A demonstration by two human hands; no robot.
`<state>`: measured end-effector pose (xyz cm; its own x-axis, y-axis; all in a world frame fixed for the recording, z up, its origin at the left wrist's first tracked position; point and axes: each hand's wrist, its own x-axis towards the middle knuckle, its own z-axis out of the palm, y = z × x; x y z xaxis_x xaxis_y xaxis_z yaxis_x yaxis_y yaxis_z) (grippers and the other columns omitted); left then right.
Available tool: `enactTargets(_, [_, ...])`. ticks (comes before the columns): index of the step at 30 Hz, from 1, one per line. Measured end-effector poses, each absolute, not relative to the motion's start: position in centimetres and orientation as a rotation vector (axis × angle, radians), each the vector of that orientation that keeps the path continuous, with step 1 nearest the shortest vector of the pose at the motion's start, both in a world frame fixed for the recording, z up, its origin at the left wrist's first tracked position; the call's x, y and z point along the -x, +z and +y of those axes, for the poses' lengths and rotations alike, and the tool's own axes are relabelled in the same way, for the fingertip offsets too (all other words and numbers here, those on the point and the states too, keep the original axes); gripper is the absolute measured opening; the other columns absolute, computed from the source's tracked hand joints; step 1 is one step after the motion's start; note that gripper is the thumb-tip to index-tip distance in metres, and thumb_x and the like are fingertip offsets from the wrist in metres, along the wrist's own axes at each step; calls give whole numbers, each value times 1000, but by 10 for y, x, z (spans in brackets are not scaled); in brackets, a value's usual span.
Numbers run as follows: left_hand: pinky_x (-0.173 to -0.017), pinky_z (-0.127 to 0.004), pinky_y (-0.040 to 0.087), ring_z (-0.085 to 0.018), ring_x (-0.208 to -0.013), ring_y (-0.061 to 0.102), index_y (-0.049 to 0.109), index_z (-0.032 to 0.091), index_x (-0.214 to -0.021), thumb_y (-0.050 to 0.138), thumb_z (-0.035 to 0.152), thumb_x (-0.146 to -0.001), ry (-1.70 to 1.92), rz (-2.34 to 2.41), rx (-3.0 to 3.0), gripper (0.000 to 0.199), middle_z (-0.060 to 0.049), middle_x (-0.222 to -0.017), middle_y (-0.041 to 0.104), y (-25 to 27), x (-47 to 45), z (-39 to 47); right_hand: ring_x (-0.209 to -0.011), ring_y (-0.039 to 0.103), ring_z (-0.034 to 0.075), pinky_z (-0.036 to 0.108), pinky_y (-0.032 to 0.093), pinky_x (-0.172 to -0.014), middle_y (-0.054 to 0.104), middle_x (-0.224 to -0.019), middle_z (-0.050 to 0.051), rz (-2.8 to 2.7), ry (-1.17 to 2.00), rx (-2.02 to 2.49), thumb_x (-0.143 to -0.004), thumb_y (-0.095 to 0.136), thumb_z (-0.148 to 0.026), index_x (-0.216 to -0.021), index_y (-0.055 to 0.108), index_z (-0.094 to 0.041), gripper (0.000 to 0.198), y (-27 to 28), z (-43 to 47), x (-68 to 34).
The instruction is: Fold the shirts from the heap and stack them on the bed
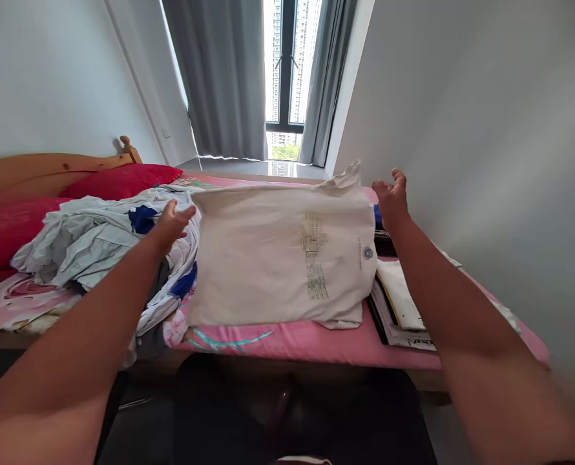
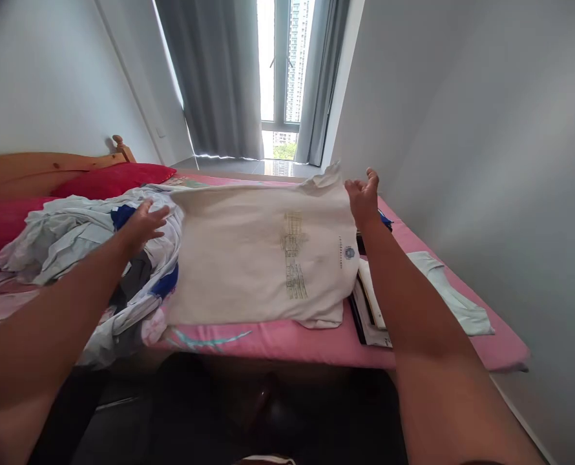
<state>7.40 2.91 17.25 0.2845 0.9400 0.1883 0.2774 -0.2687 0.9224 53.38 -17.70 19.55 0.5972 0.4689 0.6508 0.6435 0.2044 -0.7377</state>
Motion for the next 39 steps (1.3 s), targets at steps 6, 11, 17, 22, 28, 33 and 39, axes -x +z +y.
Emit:
enactTargets(6, [-93, -34, 43, -27, -108, 58, 58, 16, -116, 58, 54, -70, 592, 1432, -2055, 59, -10, -120, 62, 13, -35, 16, -88, 59, 20, 37, 48, -80, 64, -97, 9, -896, 212, 1700, -77, 55, -45, -101, 60, -13, 40, 26, -262, -511])
enactTargets(11, [-88, -34, 45, -26, -98, 62, 64, 17, -102, 49, 53, -73, 435, 1649, -2046, 49, -9, -106, 68, -69, 23, -14, -90, 59, 22, 38, 48, -85, 62, -98, 11, -703, 249, 1925, -77, 53, -45, -105, 55, -14, 41, -94, -344, -446])
enactTargets(17, [-79, -31, 46, -24, -92, 62, 63, 19, -104, 57, 56, -68, 448, 1714, -2018, 51, -7, -99, 68, -65, 5, -28, -99, 54, 24, 41, 42, -91, 62, -102, 9, -1176, -9, 2031, -81, 46, -29, -109, 58, -18, 33, -101, -346, -402])
enactTargets(22, [-74, -34, 44, -26, -86, 62, 60, 17, -91, 60, 60, -65, 392, 1809, -1927, 51, -9, -94, 68, -59, -2, -31, -85, 61, 24, 35, 44, -72, 67, -97, 7, -1451, 170, 2285, -84, 41, -26, -111, 60, -21, 34, -87, -326, -405])
enactTargets(28, [-66, -33, 43, -24, -71, 61, 59, 19, -71, 69, 58, -55, 498, 1709, -1731, 43, -3, -66, 62, -59, 14, -31, -67, 63, 22, 31, 39, -58, 69, -90, 7, -1165, 133, 2384, -88, 35, -37, -106, 57, -22, 32, -90, -352, -422])
enactTargets(33, [-59, -29, 44, -17, -61, 57, 56, 20, -68, 64, 63, -57, 633, 1522, -1632, 46, 1, -62, 60, -54, 16, -37, -64, 64, 24, 31, 38, -54, 69, -91, 7, -1057, 95, 2436, -87, 35, -44, -109, 58, -23, 37, -96, -374, -426])
enactTargets(39, [-55, -26, 45, -14, -56, 55, 52, 20, -71, 61, 61, -65, 840, 1396, -1600, 43, 1, -61, 59, -30, 0, -39, -65, 64, 25, 32, 40, -55, 70, -81, 5, -1327, 209, 2402, -85, 43, -46, -125, 56, -26, 46, -97, -352, -415])
